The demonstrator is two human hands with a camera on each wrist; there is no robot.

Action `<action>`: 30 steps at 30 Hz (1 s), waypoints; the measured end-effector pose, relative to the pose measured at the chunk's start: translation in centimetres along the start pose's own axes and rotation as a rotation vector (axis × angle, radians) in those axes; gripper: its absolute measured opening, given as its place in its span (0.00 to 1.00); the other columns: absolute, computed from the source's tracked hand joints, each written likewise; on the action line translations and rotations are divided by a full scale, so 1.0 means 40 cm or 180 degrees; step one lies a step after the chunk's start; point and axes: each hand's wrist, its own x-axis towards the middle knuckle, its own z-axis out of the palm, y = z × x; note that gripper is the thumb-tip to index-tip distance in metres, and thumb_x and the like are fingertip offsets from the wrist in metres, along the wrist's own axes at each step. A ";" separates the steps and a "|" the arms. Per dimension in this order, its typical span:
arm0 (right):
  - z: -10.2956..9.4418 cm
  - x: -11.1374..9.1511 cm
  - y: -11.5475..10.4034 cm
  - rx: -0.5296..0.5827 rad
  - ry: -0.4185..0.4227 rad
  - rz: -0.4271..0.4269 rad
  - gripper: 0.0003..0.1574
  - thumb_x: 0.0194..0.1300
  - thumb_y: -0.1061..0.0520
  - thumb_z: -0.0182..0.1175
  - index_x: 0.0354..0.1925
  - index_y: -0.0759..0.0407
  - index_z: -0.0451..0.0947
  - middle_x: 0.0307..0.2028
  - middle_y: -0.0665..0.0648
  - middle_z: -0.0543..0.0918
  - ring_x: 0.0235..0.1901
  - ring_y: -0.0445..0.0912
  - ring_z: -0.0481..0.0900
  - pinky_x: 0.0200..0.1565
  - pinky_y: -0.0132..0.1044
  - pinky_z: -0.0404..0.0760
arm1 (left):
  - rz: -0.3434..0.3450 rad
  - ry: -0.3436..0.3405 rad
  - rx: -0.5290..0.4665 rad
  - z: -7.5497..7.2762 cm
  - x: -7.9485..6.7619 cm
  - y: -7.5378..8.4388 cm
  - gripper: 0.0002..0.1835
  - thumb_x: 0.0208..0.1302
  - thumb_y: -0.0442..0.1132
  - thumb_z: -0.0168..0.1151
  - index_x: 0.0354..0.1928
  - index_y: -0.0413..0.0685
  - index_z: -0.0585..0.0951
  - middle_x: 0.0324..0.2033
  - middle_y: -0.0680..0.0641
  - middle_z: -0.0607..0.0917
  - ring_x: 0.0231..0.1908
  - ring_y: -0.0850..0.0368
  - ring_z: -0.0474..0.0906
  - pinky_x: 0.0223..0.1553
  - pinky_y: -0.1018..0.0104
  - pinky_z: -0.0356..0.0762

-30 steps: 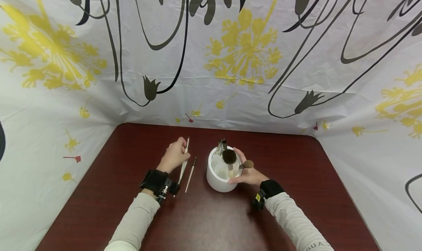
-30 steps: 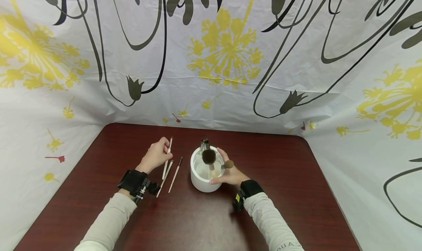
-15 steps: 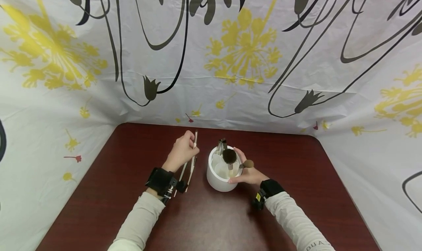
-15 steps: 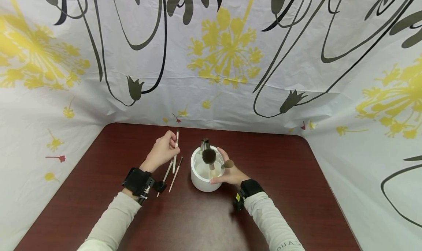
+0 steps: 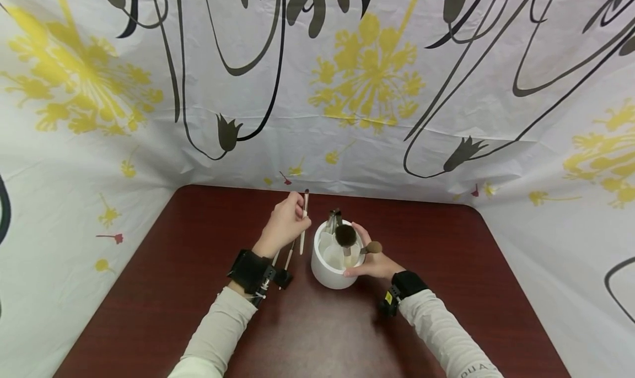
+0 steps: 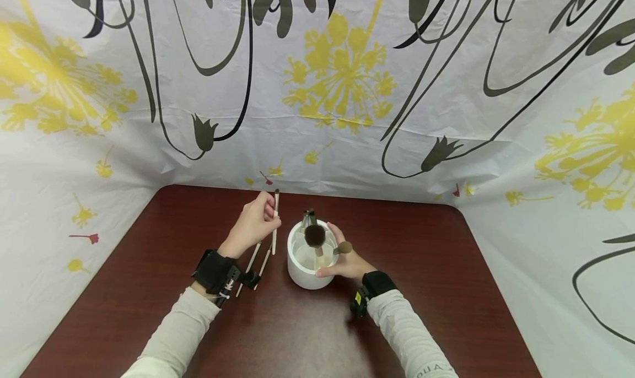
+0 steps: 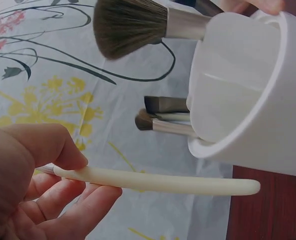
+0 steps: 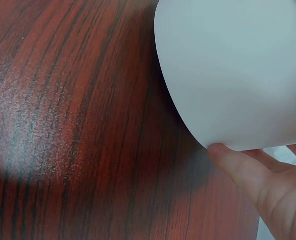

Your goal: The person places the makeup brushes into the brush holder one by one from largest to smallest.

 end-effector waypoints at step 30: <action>0.003 0.001 0.003 -0.0016 0.0031 0.0007 0.71 0.41 0.69 0.70 0.68 0.63 0.30 0.67 0.65 0.44 0.65 0.56 0.44 0.60 0.55 0.46 | 0.0259 0.0210 -0.0126 0.041 0.015 0.033 0.12 0.49 0.31 0.58 0.36 0.45 0.67 0.28 0.49 0.75 0.29 0.59 0.74 0.29 0.68 0.72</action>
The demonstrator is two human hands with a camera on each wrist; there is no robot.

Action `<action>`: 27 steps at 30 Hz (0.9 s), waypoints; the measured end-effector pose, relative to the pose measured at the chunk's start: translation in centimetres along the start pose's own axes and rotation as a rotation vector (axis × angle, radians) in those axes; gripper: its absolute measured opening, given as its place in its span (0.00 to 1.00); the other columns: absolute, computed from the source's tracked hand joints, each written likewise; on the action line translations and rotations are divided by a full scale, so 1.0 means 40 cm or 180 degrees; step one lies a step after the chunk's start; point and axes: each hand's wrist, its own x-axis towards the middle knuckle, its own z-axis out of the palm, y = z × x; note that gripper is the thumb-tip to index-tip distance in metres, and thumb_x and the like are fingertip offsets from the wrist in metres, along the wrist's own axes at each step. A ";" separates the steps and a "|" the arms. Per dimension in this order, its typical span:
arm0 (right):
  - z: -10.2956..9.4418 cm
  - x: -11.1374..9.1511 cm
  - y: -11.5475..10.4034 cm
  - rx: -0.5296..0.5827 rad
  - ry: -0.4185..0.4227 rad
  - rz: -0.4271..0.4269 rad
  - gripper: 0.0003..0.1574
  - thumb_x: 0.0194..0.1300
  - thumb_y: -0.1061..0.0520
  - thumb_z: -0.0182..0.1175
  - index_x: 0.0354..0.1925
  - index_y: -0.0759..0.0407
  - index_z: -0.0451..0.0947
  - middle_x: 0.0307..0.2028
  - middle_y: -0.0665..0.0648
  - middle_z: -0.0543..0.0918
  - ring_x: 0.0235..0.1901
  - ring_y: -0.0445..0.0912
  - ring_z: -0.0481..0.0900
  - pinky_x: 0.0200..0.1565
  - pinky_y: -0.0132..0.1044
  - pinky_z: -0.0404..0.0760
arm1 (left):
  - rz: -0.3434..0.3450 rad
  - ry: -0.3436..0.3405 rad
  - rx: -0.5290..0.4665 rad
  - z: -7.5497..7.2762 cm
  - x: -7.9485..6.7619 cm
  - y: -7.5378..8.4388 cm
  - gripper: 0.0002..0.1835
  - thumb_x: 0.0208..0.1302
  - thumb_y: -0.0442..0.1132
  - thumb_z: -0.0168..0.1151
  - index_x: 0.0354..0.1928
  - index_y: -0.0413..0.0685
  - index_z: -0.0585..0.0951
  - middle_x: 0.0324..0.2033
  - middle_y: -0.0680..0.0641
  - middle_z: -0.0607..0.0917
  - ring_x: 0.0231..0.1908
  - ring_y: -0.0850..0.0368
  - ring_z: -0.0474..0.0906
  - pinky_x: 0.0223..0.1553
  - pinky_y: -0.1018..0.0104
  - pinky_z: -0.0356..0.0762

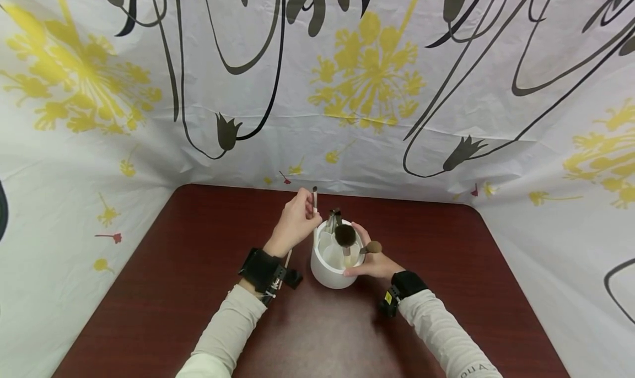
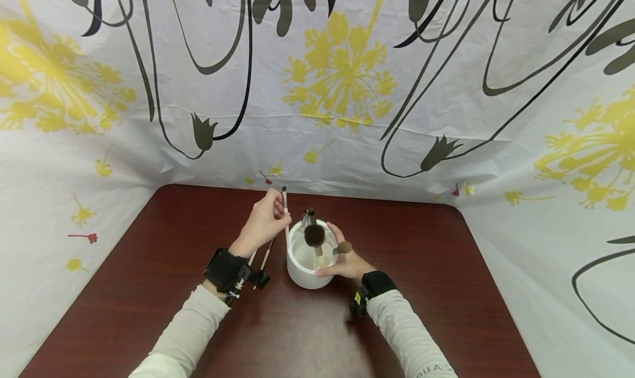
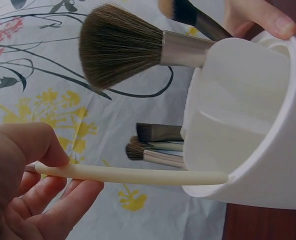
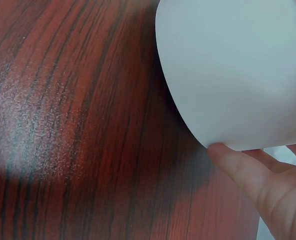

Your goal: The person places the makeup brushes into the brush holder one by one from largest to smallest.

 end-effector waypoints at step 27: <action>-0.001 -0.001 -0.003 -0.0023 0.0014 -0.0024 0.71 0.41 0.69 0.70 0.69 0.58 0.32 0.67 0.64 0.45 0.66 0.55 0.43 0.61 0.56 0.45 | -0.0165 0.0000 -0.0021 0.048 0.006 -0.044 0.13 0.51 0.31 0.58 0.36 0.46 0.67 0.29 0.49 0.74 0.30 0.60 0.75 0.30 0.69 0.73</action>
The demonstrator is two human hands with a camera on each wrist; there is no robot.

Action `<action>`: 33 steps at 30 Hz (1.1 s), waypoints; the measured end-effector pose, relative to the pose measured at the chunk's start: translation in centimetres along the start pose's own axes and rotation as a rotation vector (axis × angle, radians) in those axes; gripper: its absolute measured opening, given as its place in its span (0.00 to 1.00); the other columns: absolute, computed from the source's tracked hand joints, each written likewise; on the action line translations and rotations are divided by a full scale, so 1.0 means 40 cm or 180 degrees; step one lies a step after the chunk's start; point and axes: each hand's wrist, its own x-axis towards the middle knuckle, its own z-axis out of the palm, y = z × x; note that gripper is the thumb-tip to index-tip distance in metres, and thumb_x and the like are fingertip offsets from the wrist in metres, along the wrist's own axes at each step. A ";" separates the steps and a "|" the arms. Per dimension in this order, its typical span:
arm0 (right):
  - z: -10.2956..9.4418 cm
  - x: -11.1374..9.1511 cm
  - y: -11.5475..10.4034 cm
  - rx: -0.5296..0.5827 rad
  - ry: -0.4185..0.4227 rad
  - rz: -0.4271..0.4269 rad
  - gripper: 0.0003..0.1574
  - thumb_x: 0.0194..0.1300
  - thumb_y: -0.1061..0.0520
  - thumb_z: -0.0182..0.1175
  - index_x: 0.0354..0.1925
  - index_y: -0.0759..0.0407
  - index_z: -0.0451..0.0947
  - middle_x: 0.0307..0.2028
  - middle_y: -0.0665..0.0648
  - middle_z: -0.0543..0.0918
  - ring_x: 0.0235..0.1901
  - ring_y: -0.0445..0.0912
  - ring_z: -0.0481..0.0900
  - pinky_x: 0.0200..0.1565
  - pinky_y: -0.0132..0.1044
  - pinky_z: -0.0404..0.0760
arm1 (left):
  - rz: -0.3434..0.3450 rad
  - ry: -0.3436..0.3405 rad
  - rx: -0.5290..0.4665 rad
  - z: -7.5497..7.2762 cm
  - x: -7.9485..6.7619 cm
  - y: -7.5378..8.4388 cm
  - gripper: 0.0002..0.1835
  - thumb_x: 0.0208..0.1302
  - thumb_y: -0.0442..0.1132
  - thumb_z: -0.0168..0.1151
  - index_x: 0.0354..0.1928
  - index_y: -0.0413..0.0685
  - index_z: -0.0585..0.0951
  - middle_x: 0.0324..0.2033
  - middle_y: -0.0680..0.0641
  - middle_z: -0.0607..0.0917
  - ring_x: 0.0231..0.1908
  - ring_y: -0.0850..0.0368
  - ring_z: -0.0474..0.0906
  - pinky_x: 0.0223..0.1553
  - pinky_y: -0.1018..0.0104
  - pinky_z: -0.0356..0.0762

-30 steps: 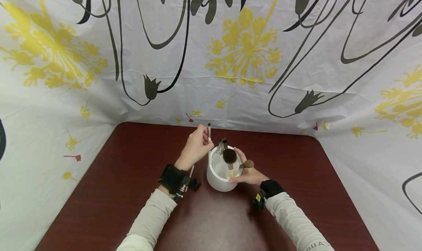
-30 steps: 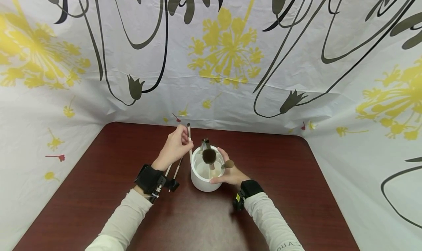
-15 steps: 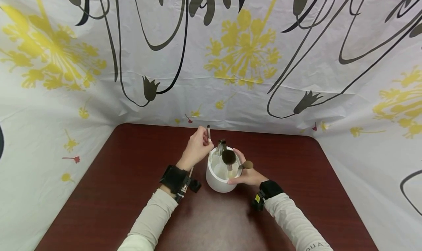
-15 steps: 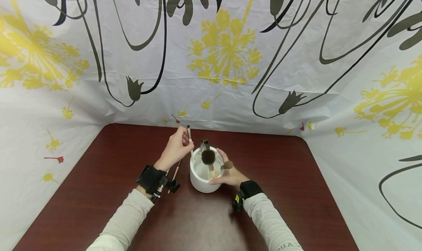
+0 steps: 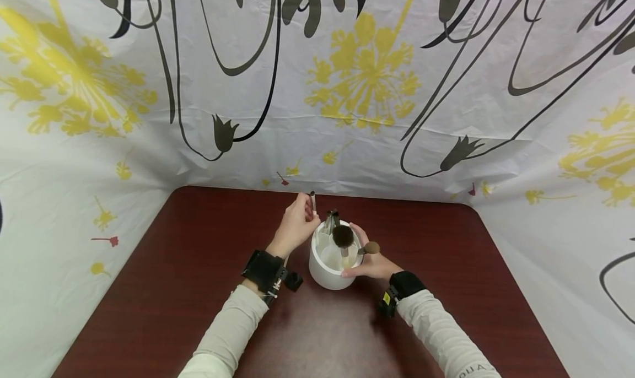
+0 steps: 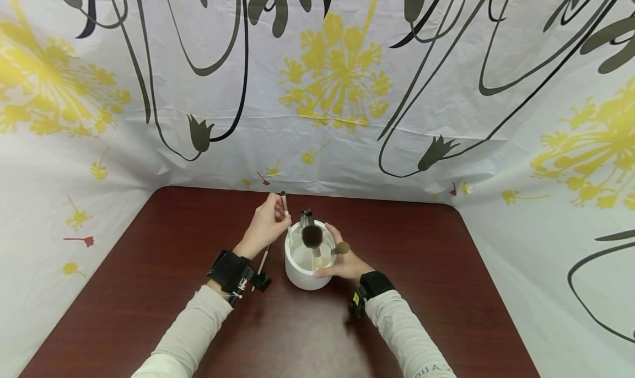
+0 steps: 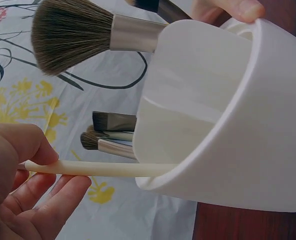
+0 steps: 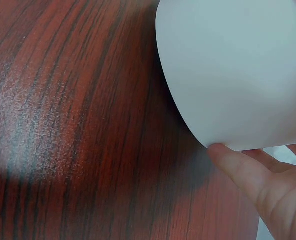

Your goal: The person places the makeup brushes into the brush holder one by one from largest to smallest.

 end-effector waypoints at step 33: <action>-0.010 0.011 0.066 -0.0047 0.0030 -0.0085 0.72 0.40 0.63 0.73 0.69 0.57 0.31 0.67 0.58 0.49 0.64 0.52 0.48 0.60 0.53 0.48 | 0.0119 -0.0198 0.0100 0.039 -0.016 -0.036 0.13 0.49 0.29 0.58 0.39 0.43 0.69 0.30 0.48 0.75 0.31 0.58 0.77 0.32 0.69 0.75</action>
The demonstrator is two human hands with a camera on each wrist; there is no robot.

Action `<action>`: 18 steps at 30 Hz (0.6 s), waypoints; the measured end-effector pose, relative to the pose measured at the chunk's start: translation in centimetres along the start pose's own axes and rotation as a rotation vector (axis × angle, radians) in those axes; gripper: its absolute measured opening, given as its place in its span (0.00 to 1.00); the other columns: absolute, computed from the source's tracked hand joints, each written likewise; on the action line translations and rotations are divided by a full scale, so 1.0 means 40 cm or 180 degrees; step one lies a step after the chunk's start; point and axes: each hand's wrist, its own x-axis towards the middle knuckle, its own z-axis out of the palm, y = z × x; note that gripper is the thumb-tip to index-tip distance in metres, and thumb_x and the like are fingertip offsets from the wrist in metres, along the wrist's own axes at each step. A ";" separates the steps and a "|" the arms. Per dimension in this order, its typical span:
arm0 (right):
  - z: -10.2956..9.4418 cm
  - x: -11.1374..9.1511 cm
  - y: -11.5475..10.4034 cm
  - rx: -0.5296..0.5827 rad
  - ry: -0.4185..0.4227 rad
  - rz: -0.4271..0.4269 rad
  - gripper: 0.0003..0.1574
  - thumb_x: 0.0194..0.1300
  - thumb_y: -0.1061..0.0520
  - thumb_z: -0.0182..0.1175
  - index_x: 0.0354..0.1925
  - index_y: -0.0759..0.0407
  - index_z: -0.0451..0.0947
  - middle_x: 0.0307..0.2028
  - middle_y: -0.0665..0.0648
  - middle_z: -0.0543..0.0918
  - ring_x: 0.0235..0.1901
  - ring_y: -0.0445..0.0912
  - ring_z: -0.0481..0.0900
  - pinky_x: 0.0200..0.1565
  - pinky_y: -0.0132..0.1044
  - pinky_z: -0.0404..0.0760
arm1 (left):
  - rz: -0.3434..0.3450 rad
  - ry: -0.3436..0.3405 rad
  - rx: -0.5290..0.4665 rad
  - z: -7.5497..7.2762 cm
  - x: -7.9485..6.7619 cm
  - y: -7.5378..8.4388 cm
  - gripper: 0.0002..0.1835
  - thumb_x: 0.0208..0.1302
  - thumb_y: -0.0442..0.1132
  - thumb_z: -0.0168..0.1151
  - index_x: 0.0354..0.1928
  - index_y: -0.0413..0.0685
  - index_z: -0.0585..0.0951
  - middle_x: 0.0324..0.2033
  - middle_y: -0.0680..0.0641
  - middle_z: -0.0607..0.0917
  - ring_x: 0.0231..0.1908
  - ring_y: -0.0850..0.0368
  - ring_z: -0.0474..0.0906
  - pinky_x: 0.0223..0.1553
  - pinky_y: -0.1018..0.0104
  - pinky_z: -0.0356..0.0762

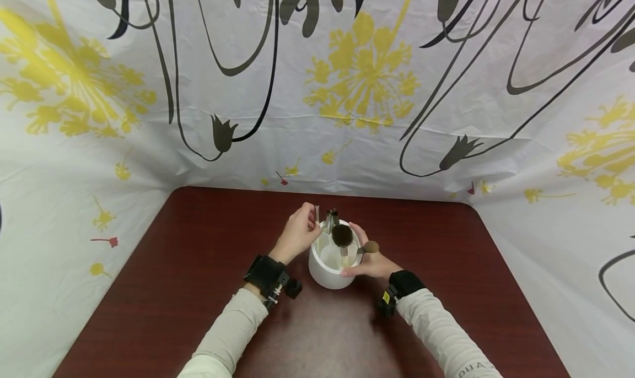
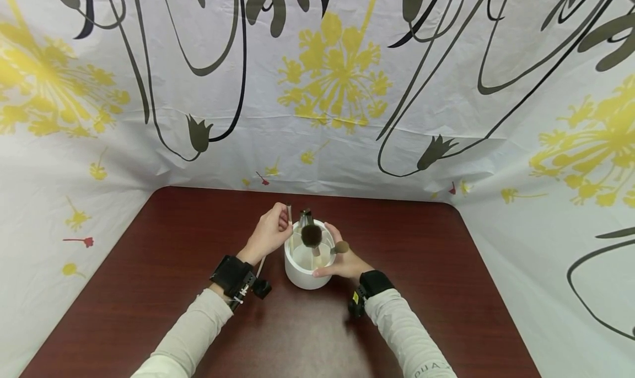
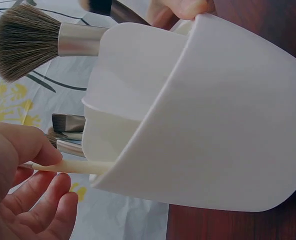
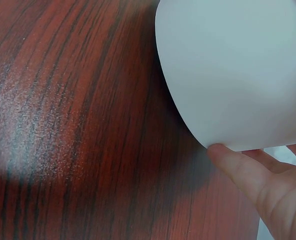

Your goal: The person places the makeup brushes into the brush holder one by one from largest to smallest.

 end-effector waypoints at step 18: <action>0.007 -0.006 -0.066 0.0057 -0.0022 0.0098 0.71 0.40 0.70 0.70 0.68 0.62 0.31 0.66 0.64 0.47 0.64 0.55 0.47 0.60 0.54 0.46 | 0.0007 -0.0187 0.0214 0.007 -0.016 -0.010 0.11 0.50 0.31 0.60 0.36 0.45 0.71 0.28 0.50 0.74 0.29 0.60 0.75 0.27 0.71 0.73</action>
